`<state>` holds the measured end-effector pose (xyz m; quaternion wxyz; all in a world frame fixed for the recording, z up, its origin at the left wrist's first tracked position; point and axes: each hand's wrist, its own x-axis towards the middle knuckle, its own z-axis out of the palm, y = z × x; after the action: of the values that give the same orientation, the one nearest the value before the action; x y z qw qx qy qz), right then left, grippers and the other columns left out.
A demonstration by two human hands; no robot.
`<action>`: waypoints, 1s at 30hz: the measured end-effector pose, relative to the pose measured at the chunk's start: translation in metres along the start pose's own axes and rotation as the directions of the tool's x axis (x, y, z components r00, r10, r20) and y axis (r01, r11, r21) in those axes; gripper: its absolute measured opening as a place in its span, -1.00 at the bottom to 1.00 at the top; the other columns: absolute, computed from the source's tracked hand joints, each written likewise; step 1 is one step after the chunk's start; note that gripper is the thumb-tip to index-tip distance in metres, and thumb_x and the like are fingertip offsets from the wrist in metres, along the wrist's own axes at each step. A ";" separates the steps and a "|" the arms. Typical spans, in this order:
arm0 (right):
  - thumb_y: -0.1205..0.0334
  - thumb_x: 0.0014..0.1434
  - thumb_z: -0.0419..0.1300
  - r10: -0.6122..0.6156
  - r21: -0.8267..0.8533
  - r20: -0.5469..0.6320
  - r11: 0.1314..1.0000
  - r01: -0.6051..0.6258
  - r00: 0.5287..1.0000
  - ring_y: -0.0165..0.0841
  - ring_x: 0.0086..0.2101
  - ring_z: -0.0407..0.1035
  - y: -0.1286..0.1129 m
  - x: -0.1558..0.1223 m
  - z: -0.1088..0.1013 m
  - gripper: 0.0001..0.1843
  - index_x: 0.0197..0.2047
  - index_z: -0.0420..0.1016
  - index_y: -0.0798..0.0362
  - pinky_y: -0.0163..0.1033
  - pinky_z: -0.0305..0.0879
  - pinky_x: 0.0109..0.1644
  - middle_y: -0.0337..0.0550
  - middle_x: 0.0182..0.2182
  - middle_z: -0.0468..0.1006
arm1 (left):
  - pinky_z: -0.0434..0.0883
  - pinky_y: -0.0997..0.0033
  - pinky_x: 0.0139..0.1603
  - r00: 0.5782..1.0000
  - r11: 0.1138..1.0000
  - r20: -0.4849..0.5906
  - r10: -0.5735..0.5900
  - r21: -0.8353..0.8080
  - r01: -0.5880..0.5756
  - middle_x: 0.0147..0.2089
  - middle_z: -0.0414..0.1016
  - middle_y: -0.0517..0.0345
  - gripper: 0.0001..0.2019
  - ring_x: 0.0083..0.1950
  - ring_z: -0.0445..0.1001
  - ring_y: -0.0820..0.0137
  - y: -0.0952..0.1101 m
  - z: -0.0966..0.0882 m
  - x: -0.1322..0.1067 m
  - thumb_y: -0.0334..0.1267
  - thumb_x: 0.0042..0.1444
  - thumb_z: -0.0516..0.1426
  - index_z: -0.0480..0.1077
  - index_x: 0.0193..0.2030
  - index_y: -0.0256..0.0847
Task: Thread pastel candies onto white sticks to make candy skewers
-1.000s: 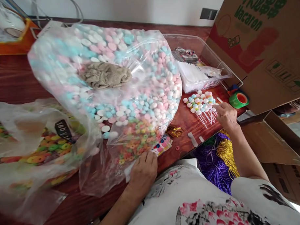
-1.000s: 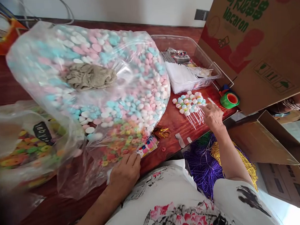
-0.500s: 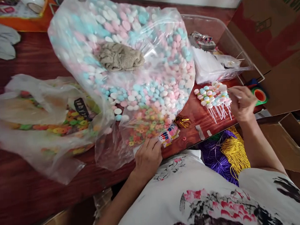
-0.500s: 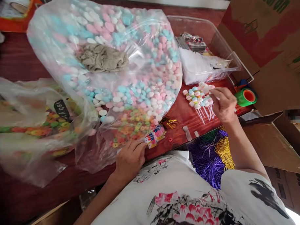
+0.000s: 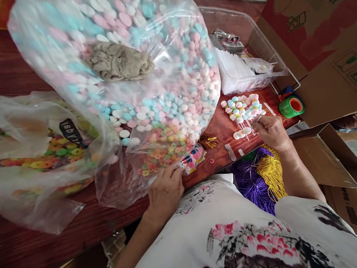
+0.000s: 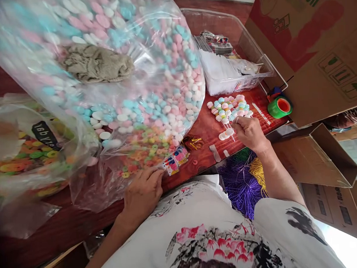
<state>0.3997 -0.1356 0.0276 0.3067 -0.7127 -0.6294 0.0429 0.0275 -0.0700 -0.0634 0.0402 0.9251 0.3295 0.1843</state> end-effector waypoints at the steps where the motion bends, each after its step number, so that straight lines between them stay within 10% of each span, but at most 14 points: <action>1: 0.31 0.20 0.14 -0.007 -0.019 0.037 1.000 0.008 0.999 -0.47 -0.57 0.26 -0.002 0.001 -0.004 -0.76 -0.51 0.44 0.05 -0.28 0.17 -0.44 -0.29 -0.62 0.43 | 0.38 0.25 -0.22 1.000 0.999 -0.007 -0.015 -0.042 0.015 -0.19 0.55 0.02 -0.90 -0.19 0.44 0.19 -0.002 0.001 0.001 -0.40 0.21 0.12 0.48 -0.23 -0.23; 7: 0.30 0.20 0.13 -0.028 -0.101 0.064 0.994 0.034 0.998 -0.46 -0.56 0.27 -0.005 0.005 -0.003 -0.74 -0.53 0.43 0.05 -0.27 0.18 -0.43 -0.26 -0.61 0.43 | 0.37 0.28 -0.23 0.988 0.968 -0.128 -0.091 -0.245 0.058 -0.36 0.47 0.09 -0.87 -0.27 0.42 0.27 -0.010 0.010 0.003 -0.35 0.22 0.16 0.42 -0.38 -0.19; 13: 0.25 0.16 0.26 0.049 0.120 -0.084 0.992 -0.039 0.995 -0.39 -0.55 0.40 -0.010 -0.012 0.002 -0.89 -0.41 0.57 0.01 -0.23 0.31 -0.44 -0.26 -0.56 0.56 | 0.43 0.21 -0.09 0.995 0.990 0.036 -0.096 -0.100 0.099 -0.14 0.53 -0.06 -0.88 -0.11 0.44 0.19 -0.001 -0.006 -0.011 -0.35 0.26 0.11 0.48 -0.16 -0.25; 19: 0.27 0.07 0.36 0.357 0.546 -0.434 0.834 -0.074 0.827 -0.33 -0.58 0.36 -0.063 -0.027 0.007 -0.94 -0.41 0.64 -0.10 -0.16 0.29 -0.55 -0.25 -0.58 0.48 | 0.42 0.32 -0.21 0.974 0.906 0.001 -0.229 -0.366 0.213 -0.32 0.50 0.06 -0.80 -0.26 0.46 0.35 -0.014 -0.004 -0.017 -0.31 0.28 0.11 0.49 -0.37 -0.23; 25: 0.25 0.07 0.35 0.355 0.874 -0.212 0.486 0.013 0.910 -0.43 -0.65 0.32 -0.101 -0.020 0.064 -0.97 -0.40 0.62 -0.01 -0.28 0.20 -0.63 -0.25 -0.55 0.57 | 0.35 0.40 -0.34 0.930 0.780 -0.017 -0.366 -0.550 0.297 -0.44 0.44 0.18 -0.78 -0.38 0.42 0.42 -0.022 -0.001 -0.013 -0.19 0.18 0.24 0.45 -0.45 -0.21; 30: 0.28 0.11 0.34 0.315 0.892 -0.100 0.449 -0.055 0.944 -0.42 -0.62 0.35 -0.109 -0.023 0.093 -0.96 -0.38 0.62 -0.01 -0.27 0.29 -0.54 -0.28 -0.60 0.53 | 0.33 0.41 -0.35 0.919 0.733 -0.011 -0.395 -0.607 0.308 -0.46 0.45 0.20 -0.78 -0.39 0.41 0.43 -0.022 -0.002 -0.014 -0.18 0.16 0.26 0.45 -0.46 -0.21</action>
<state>0.2579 -0.1188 -0.0016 0.6989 -0.5172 -0.3905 0.3027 0.0038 -0.0617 -0.0699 0.3385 0.7710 0.4260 0.3307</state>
